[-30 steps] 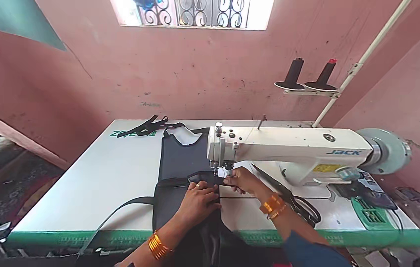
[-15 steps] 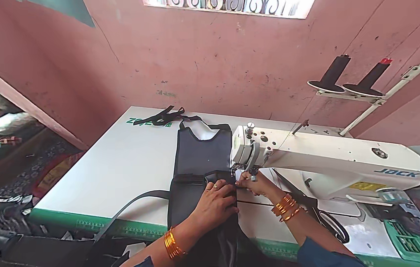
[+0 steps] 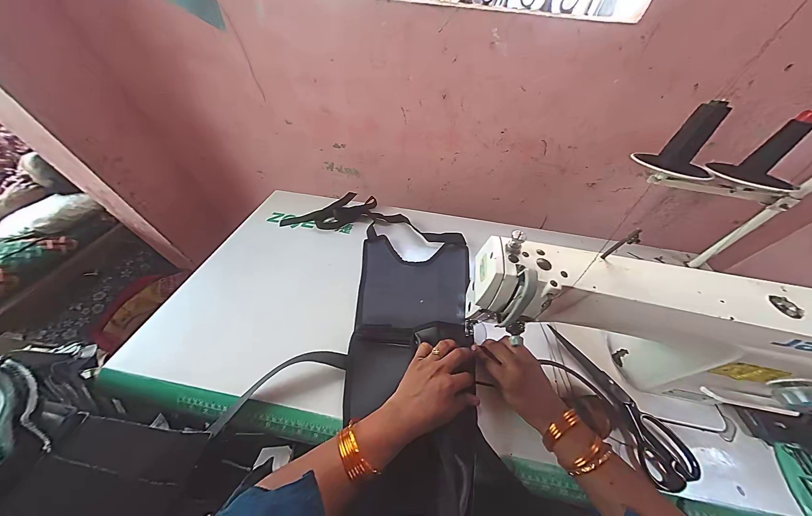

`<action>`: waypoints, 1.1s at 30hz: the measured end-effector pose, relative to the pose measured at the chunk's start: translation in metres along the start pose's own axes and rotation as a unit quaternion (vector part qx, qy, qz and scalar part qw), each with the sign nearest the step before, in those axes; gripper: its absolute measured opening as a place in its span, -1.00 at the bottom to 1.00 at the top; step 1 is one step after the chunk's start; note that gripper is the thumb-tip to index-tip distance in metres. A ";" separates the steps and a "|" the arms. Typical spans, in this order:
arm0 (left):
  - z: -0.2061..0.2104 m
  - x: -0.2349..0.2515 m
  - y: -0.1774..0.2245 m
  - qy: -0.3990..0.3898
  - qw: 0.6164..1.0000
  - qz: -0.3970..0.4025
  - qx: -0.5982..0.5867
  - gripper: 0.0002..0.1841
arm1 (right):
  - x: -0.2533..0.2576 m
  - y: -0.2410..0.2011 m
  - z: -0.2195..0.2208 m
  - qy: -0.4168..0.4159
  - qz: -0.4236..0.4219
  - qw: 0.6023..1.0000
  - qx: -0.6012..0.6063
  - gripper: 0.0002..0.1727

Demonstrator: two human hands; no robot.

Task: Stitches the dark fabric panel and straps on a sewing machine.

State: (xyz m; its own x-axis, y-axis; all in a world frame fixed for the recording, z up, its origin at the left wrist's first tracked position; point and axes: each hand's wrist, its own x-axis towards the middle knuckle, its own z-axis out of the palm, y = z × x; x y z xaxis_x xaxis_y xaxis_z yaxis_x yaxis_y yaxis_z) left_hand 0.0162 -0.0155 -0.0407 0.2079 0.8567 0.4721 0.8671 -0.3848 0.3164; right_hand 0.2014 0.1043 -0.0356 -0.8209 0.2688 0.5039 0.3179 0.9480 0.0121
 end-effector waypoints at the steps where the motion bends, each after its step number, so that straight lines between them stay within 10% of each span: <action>1: -0.001 0.000 0.000 -0.004 1.000 -0.001 -0.004 -0.65 | 0.001 -0.001 -0.001 -0.004 0.001 1.000 0.000 -0.66; 21: -0.004 0.037 -0.044 -0.066 0.996 -0.040 -0.052 -0.65 | 0.025 0.003 0.005 0.051 0.193 0.974 0.109 -0.79; 33: -0.001 0.041 -0.050 -0.081 0.994 -0.046 -0.052 -0.59 | -0.051 0.032 -0.131 0.239 0.222 0.944 -0.057 -0.70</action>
State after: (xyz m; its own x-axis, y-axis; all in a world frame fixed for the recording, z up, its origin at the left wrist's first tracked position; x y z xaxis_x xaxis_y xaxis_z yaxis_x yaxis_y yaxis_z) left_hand -0.0189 0.0381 -0.0359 0.2080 0.9305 0.3014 0.8359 -0.3291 0.4392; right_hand 0.3161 0.0990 0.0526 -0.2965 0.5014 0.8128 0.6515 0.7285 -0.2118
